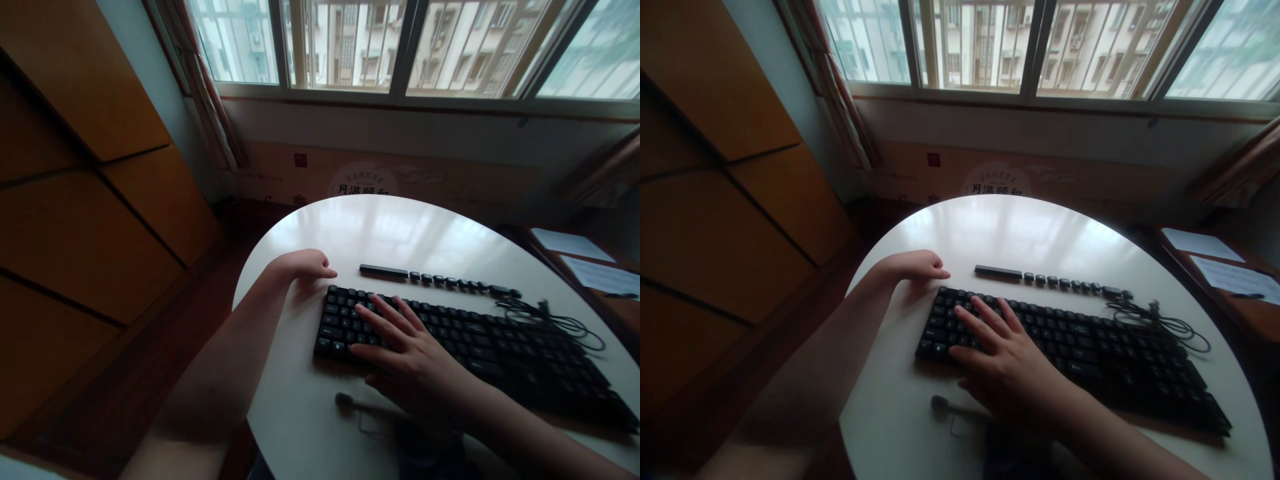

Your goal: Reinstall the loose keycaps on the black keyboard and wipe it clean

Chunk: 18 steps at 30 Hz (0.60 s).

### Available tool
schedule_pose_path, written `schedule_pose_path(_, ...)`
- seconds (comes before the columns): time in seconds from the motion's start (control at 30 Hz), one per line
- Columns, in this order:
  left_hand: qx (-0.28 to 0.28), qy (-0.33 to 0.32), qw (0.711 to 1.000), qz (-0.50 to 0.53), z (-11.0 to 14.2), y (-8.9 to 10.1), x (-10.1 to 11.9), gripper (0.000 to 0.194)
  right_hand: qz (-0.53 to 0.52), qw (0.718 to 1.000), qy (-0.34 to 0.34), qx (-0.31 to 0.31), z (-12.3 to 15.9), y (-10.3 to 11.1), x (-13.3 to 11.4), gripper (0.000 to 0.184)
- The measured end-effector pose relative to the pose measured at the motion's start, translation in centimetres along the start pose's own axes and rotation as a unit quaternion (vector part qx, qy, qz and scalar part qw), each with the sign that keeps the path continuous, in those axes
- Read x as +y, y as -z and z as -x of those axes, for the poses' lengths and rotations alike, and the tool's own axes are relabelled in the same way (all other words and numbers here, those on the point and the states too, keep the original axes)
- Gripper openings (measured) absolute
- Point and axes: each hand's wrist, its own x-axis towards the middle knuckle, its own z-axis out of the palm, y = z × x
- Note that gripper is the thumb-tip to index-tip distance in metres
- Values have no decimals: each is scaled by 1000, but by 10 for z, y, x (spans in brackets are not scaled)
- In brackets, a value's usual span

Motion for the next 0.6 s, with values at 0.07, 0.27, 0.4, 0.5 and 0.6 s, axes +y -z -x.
schedule_pose_path(0.07,1,4,1000,1,1,0,1,48,17,999,4,29,-1,4,8,32)
schedule_pose_path(0.27,10,-8,1000,-23,2,0,4,47,85,990,-81,78,-5,20,67,20)
schedule_pose_path(0.4,8,-20,1000,-20,3,2,1,47,85,985,-144,30,-18,23,110,19)
schedule_pose_path(0.5,6,-26,1000,-14,1,3,-2,46,71,980,-182,-30,-37,20,124,20)
schedule_pose_path(0.6,8,-29,1000,-10,-1,2,-4,46,74,976,-190,-73,-55,13,124,16)
